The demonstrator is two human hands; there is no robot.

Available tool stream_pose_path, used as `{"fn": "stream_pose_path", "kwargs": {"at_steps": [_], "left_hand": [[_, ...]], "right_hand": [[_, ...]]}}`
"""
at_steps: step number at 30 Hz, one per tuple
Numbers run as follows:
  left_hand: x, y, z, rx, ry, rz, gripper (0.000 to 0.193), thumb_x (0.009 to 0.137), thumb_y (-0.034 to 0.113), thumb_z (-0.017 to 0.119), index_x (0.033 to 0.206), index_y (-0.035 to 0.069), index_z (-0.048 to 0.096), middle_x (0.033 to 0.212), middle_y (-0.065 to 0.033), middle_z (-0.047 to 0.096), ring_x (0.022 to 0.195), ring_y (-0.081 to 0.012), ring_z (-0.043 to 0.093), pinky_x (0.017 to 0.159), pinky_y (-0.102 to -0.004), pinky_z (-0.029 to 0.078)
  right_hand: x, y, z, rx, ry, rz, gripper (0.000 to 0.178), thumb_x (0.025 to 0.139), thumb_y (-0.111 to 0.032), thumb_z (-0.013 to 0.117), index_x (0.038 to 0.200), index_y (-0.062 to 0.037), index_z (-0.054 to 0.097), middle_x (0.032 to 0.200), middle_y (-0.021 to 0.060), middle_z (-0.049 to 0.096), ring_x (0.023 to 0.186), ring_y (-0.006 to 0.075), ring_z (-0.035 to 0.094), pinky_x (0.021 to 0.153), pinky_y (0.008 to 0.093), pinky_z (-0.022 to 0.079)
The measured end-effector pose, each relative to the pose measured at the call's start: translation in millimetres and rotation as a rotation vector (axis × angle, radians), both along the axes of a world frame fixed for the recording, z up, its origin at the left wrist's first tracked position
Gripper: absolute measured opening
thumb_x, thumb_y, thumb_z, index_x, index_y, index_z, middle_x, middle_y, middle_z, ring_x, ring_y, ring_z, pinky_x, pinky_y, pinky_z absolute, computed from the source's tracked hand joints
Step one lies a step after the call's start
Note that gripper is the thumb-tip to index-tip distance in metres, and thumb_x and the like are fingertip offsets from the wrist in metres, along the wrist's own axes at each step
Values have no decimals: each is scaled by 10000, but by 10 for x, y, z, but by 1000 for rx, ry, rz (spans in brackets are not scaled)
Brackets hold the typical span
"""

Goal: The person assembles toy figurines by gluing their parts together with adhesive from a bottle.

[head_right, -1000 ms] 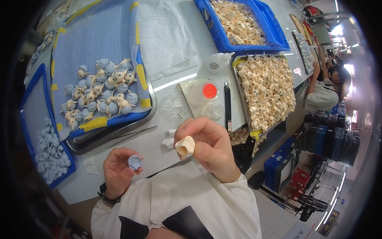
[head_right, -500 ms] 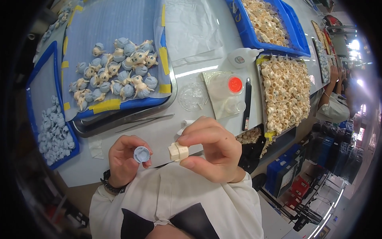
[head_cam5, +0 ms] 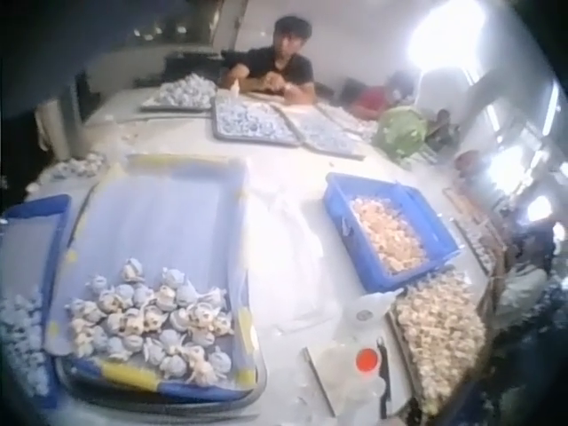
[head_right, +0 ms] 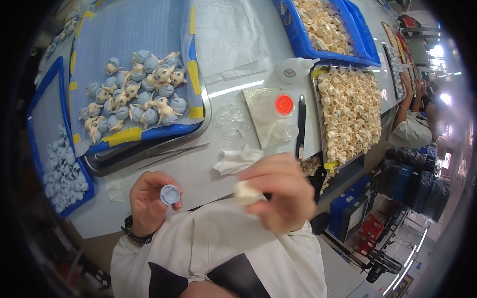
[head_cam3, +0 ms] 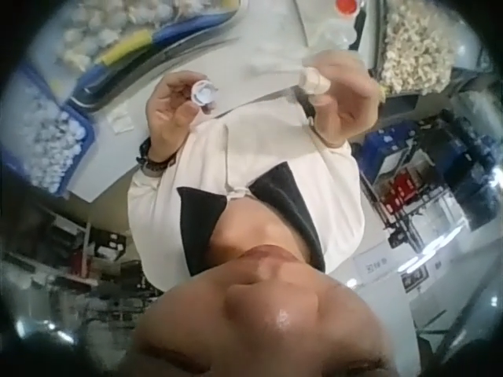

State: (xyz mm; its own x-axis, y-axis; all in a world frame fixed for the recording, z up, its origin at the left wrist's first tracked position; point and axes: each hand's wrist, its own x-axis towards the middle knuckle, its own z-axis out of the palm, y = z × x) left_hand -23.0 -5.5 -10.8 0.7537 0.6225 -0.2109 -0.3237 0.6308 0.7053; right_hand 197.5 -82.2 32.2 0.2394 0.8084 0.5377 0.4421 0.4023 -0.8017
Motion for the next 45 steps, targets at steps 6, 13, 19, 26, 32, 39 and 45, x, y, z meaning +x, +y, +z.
{"fn": "stream_pose_path", "kwargs": {"at_steps": [6, 13, 19, 26, 32, 39, 45], "left_hand": [[19, -18, -13, 46, 68, 38, 388, 794, 218, 627, 1022, -48, 459, 913, -134, 545, 758, -144, 562, 670, -257, 478], [10, -4, -17, -5, 23, 14, 383, 799, 155, 617, 1067, -67, 456, 959, -133, 543, 841, -149, 563, 762, -277, 481], [81, -26, 13, 69, 137, 75, 412, 794, 300, 625, 979, -30, 463, 852, -139, 552, 666, -142, 555, 580, -239, 461], [74, -19, 26, 59, 142, 70, 413, 792, 298, 625, 978, -34, 462, 853, -141, 551, 666, -144, 556, 581, -240, 463], [74, -18, 22, 54, 138, 58, 411, 792, 294, 624, 979, -35, 464, 855, -143, 551, 669, -143, 559, 585, -241, 469], [64, -25, 17, 50, 135, 60, 407, 789, 286, 627, 985, -33, 466, 859, -141, 555, 671, -141, 562, 588, -240, 470], [71, -21, 9, 48, 135, 58, 412, 787, 291, 631, 988, -29, 467, 858, -139, 557, 673, -141, 563, 587, -238, 469]], "right_hand": [[353, -38, 3, -62, -150, -580, 331, 875, -315, 505, 985, -17, 408, 989, 237, 569, 961, 258, 527, 826, 326, 375], [373, -58, -33, -251, -192, -300, 229, 864, -186, 520, 973, -9, 424, 974, 203, 613, 1145, 324, 442, 940, 400, 307], [309, -39, -45, -332, -414, -392, 203, 838, -152, 556, 951, -15, 460, 986, 125, 628, 1040, 310, 510, 877, 393, 346], [374, -28, -65, -346, -601, -376, 231, 836, -202, 562, 954, -21, 480, 1005, 81, 623, 1024, 302, 510, 861, 389, 347], [349, -21, -42, -380, -590, -383, 218, 818, -174, 577, 947, -31, 476, 997, 75, 625, 987, 285, 515, 875, 406, 330], [358, -27, -66, -337, -563, -374, 214, 806, -135, 583, 951, -22, 474, 997, 93, 623, 976, 279, 520, 867, 389, 345], [380, -130, -24, -188, -327, -395, 187, 798, -65, 575, 941, 12, 482, 924, 124, 599, 887, 224, 541, 783, 323, 403]]}}
